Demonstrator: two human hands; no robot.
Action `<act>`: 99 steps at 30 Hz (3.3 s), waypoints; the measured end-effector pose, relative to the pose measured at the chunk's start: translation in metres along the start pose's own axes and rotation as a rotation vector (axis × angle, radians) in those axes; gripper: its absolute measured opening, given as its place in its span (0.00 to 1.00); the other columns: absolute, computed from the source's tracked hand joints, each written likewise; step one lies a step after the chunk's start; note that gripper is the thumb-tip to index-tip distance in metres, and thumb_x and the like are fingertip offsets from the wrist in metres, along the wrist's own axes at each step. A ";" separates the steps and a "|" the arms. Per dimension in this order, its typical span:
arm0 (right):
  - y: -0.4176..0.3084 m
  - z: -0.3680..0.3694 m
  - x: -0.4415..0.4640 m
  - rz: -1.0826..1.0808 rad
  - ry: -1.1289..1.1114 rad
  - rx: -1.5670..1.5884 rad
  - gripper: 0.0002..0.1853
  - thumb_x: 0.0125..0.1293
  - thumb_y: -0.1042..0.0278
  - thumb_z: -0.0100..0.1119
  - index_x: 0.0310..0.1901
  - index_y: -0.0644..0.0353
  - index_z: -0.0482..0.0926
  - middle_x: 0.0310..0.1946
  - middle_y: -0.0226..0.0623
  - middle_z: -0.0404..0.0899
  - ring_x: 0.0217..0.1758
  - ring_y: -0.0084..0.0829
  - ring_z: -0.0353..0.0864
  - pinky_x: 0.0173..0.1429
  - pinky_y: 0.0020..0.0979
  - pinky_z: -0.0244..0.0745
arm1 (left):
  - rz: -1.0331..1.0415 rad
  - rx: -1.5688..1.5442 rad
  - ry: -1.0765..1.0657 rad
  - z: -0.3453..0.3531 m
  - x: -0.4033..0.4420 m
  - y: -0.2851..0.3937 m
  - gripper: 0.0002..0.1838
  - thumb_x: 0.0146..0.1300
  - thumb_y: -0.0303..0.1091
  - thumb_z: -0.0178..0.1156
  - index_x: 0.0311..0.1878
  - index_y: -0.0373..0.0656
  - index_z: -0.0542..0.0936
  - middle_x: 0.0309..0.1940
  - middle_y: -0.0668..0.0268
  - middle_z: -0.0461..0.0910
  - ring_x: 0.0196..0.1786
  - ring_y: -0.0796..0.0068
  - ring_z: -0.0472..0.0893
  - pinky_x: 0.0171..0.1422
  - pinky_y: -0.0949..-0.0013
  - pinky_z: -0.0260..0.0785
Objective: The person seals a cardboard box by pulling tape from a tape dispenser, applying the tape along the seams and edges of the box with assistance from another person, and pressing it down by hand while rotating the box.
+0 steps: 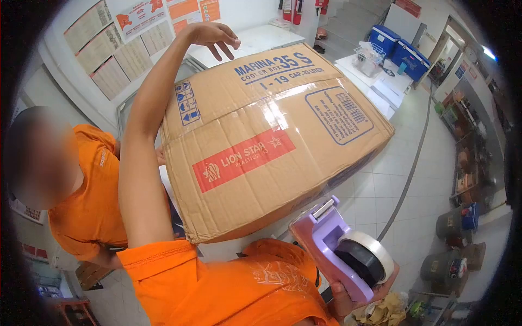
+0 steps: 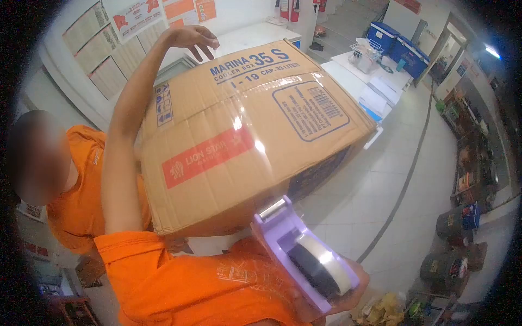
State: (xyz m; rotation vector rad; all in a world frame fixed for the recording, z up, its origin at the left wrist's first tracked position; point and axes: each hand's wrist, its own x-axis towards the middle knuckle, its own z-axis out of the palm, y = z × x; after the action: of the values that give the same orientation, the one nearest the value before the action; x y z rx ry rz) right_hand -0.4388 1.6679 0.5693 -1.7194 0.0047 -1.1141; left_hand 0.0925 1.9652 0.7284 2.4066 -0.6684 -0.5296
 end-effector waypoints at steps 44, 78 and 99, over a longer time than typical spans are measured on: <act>0.000 -0.005 -0.010 0.125 0.141 0.026 0.39 0.39 0.51 0.83 0.48 0.71 0.78 0.38 0.45 0.82 0.39 0.36 0.85 0.47 0.34 0.79 | 0.007 -0.146 0.027 0.001 0.005 -0.019 0.18 0.68 0.42 0.63 0.47 0.33 0.80 0.50 0.55 0.79 0.55 0.63 0.84 0.50 0.56 0.86; 0.002 0.003 -0.019 0.149 0.120 0.020 0.41 0.39 0.49 0.84 0.49 0.71 0.77 0.39 0.44 0.81 0.41 0.36 0.84 0.49 0.34 0.78 | 0.006 0.016 -0.146 -0.001 0.016 -0.039 0.19 0.68 0.57 0.64 0.43 0.51 0.81 0.47 0.70 0.80 0.57 0.73 0.80 0.53 0.56 0.83; 0.003 0.009 -0.013 0.153 0.120 0.012 0.42 0.39 0.48 0.84 0.50 0.70 0.76 0.40 0.43 0.80 0.43 0.36 0.83 0.50 0.34 0.78 | -0.207 -0.097 -0.363 0.015 0.021 -0.038 0.14 0.72 0.45 0.62 0.55 0.50 0.80 0.51 0.70 0.81 0.58 0.78 0.77 0.59 0.62 0.75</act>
State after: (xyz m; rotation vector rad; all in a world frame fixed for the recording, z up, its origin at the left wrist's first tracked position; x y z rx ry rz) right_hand -0.4386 1.6790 0.5581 -1.6113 0.2011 -1.0991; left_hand 0.1146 1.9741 0.6891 2.3216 -0.5276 -1.0774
